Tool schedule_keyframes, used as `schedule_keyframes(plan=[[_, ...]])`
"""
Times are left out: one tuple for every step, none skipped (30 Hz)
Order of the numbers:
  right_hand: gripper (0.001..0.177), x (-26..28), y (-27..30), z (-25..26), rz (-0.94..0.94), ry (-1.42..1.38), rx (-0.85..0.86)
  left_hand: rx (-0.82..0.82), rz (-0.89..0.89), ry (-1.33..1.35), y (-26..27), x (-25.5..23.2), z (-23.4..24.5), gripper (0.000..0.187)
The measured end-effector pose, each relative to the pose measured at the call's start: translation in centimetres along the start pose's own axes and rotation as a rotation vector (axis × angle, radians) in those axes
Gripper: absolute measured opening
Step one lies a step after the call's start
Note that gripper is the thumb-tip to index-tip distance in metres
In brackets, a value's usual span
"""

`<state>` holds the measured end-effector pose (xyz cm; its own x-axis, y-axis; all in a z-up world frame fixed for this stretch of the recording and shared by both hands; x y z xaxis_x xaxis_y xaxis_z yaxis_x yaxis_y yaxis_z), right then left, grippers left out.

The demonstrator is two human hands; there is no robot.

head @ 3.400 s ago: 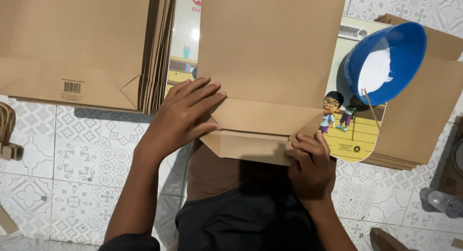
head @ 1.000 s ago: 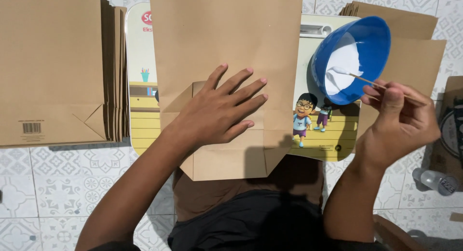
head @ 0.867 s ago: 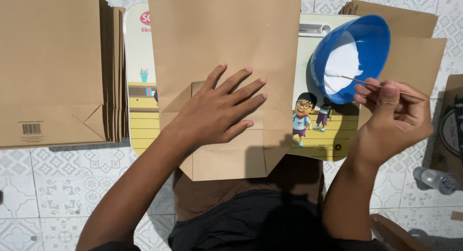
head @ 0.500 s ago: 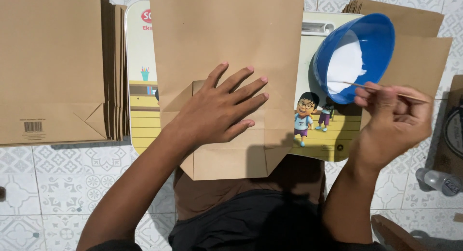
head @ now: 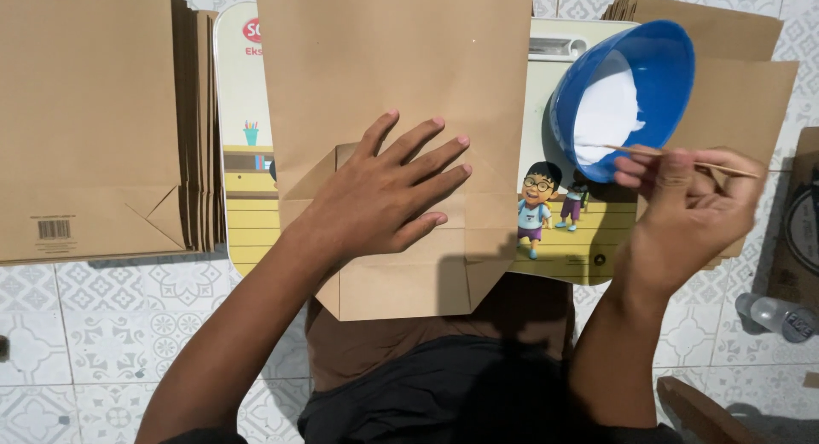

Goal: Applying glue to the bottom flaps of brown paper bags and pressing them to seal and assemble the bags.

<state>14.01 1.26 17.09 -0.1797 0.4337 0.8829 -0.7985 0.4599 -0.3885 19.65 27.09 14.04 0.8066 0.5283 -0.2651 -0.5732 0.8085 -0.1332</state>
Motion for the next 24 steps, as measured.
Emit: schedule_keyframes(plan=[[0.026, 0.1, -0.1, 0.2, 0.0, 0.002, -0.001, -0.001, -0.001, 0.002, 0.0, 0.0, 0.0, 0.054], [0.024, 0.6, -0.3, 0.5, 0.036, 0.023, -0.022, 0.002, 0.001, 0.003, 0.0, 0.0, -0.1, 0.054], [0.022, 1.1, -0.4, 0.9, 0.072, 0.043, -0.043, 0.006, 0.004, 0.005, 0.0, 0.1, -0.2, 0.054], [0.022, 0.8, -0.5, 1.2, 0.072, 0.045, -0.043, 0.005, 0.003, 0.006, 0.0, 0.0, -0.1, 0.054], [0.024, 0.3, -0.5, 1.6, 0.049, 0.027, -0.058, 0.004, 0.007, 0.001, 0.0, 0.0, 0.0, 0.054], [0.026, -0.2, -0.5, 2.1, 0.026, 0.009, -0.073, 0.002, 0.011, -0.004, -0.1, 0.0, 0.1, 0.054], [0.026, -0.3, -0.6, 2.1, 0.027, 0.01, -0.074, 0.001, 0.01, -0.004, -0.1, 0.0, 0.1, 0.054], [0.024, -0.9, -0.5, 2.2, -0.03, -0.041, -0.087, -0.002, 0.009, 0.005, -0.1, 0.0, 0.2, 0.054], [0.023, -1.5, -0.4, 2.3, -0.089, -0.094, -0.097, -0.003, 0.011, 0.013, 0.0, 0.0, 0.2, 0.055], [0.023, -1.7, -0.3, 2.3, -0.09, -0.095, -0.095, -0.002, 0.013, 0.013, 0.0, 0.0, 0.2, 0.055], [0.029, -2.5, -0.2, 2.3, -0.133, -0.141, -0.11, -0.005, 0.011, 0.01, 0.0, 0.0, 0.2, 0.055], [0.035, -3.2, 0.0, 2.3, -0.176, -0.187, -0.125, -0.008, 0.009, 0.008, 0.0, 0.0, 0.2, 0.055], [0.035, -2.7, 0.0, 1.8, -0.176, -0.188, -0.126, -0.008, 0.009, 0.007, 0.0, 0.0, 0.2, 0.055], [0.033, -2.7, 0.1, 1.4, -0.227, -0.205, -0.144, -0.005, 0.009, 0.009, 0.0, 0.0, 0.2, 0.055], [0.031, -2.7, 0.3, 1.0, -0.278, -0.221, -0.163, -0.002, 0.007, 0.012, -0.1, 0.0, 0.1, 0.055], [0.031, -2.9, 0.5, 0.9, -0.278, -0.221, -0.165, -0.002, 0.005, 0.012, -0.1, 0.0, 0.1, 0.055], [0.033, -3.3, 0.6, 0.7, -0.284, -0.232, -0.149, -0.001, 0.008, 0.018, -0.1, 0.0, 0.2, 0.055], [0.036, -3.6, 0.7, 0.4, -0.291, -0.244, -0.132, 0.0, 0.01, 0.024, -0.1, 0.0, 0.2, 0.055], [0.036, -3.3, 0.7, 0.3, -0.291, -0.244, -0.131, 0.0, 0.011, 0.024, -0.1, 0.0, 0.1, 0.055], [0.033, -2.8, 0.6, 0.2, -0.273, -0.194, -0.112, 0.001, 0.012, 0.029, -0.1, 0.0, 0.1, 0.054], [0.03, -2.3, 0.6, 0.0, -0.254, -0.144, -0.091, 0.001, 0.014, 0.034, 0.0, 0.1, 0.1, 0.054], [0.03, -2.4, 0.5, 0.0, -0.254, -0.145, -0.089, 0.001, 0.016, 0.033, 0.0, 0.1, 0.1, 0.054], [0.026, -2.2, 0.4, 0.5, -0.225, -0.109, -0.12, -0.001, 0.013, 0.03, 0.0, 0.1, 0.1, 0.054], [0.024, -2.0, 0.4, 1.0, -0.195, -0.072, -0.151, -0.003, 0.011, 0.026, 0.0, 0.0, 0.1, 0.054]])
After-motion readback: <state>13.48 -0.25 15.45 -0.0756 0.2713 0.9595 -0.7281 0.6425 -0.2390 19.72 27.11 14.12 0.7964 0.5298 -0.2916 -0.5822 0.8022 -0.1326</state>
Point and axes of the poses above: each hand's wrist, its own y-axis away from the middle knuckle, its own z-axis out of the back of the hand, x = y × z, the point moved 10 cm from there along -y, towards the middle knuckle, and after that the axes turned 4 degrees about z, right-handed, at the moved point
